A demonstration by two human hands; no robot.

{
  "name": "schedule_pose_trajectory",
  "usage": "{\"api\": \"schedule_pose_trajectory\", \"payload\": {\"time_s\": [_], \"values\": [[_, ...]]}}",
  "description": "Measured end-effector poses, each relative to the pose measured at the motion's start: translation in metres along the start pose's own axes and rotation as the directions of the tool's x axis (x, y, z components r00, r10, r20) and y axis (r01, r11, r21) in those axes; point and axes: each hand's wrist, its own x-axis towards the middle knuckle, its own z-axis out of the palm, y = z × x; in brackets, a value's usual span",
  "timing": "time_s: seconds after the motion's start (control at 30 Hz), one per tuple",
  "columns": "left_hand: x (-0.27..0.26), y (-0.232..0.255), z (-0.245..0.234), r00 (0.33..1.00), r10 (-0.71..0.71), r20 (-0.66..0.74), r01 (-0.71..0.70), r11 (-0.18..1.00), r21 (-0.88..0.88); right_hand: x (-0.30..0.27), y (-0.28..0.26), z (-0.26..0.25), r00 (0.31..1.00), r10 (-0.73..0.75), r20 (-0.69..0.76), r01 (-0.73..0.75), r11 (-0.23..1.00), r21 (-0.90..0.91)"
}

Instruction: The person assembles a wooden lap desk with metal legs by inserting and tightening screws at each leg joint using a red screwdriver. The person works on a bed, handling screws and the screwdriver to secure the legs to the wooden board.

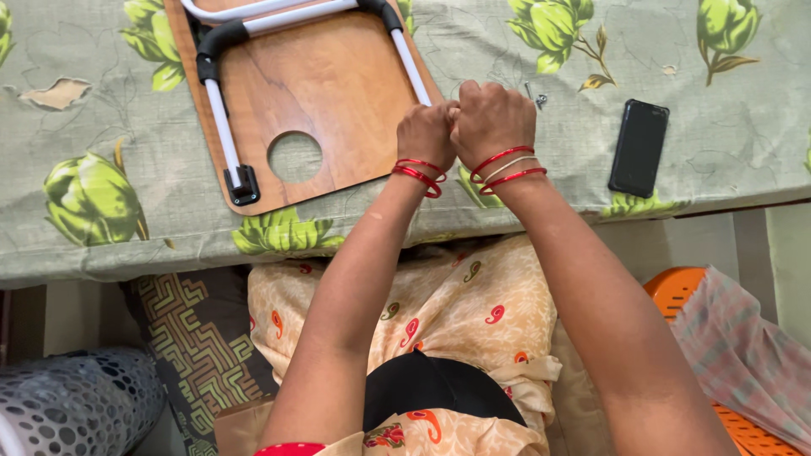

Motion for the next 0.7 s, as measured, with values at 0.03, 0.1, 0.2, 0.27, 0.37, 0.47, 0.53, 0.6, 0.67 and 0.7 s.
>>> {"api": "schedule_pose_trajectory", "payload": {"time_s": [0.03,0.1,0.2,0.27,0.37,0.47,0.53,0.6,0.67,0.7], "values": [[0.002,0.0,-0.001,0.997,0.048,0.066,-0.049,0.998,0.026,-0.001,0.002,-0.001,0.999,0.046,0.013,-0.046,0.999,0.006],[0.011,-0.004,-0.007,0.973,0.127,0.192,-0.144,0.987,0.076,-0.003,0.006,0.0,0.991,0.127,0.041,-0.128,0.992,0.021],[0.027,0.001,-0.01,0.896,0.117,0.427,-0.156,0.986,0.056,-0.01,0.019,0.004,0.982,0.187,0.003,-0.187,0.981,0.044],[0.028,0.009,-0.006,0.881,0.129,0.455,-0.141,0.99,-0.008,-0.013,0.034,0.01,0.974,0.225,0.016,-0.225,0.974,0.022],[0.018,0.022,0.005,0.898,0.196,0.394,-0.164,0.98,-0.113,-0.02,0.065,0.018,0.955,0.293,0.047,-0.296,0.954,0.058],[0.007,0.023,0.011,0.918,0.209,0.336,-0.172,0.976,-0.135,-0.025,0.096,0.025,0.965,0.249,0.083,-0.261,0.941,0.216],[0.002,0.018,0.009,0.92,0.2,0.338,-0.174,0.979,-0.106,-0.028,0.108,0.033,0.949,0.276,0.156,-0.316,0.839,0.443],[0.001,0.012,0.003,0.914,0.197,0.356,-0.186,0.98,-0.064,-0.031,0.117,0.038,0.885,0.349,0.308,-0.461,0.557,0.691],[-0.001,0.014,-0.002,0.918,0.165,0.361,-0.163,0.986,-0.037,-0.032,0.12,0.044,0.837,0.396,0.379,-0.527,0.392,0.754],[-0.002,0.016,-0.004,0.92,0.15,0.363,-0.152,0.988,-0.024,-0.032,0.12,0.046,0.811,0.413,0.415,-0.553,0.305,0.776]]}}
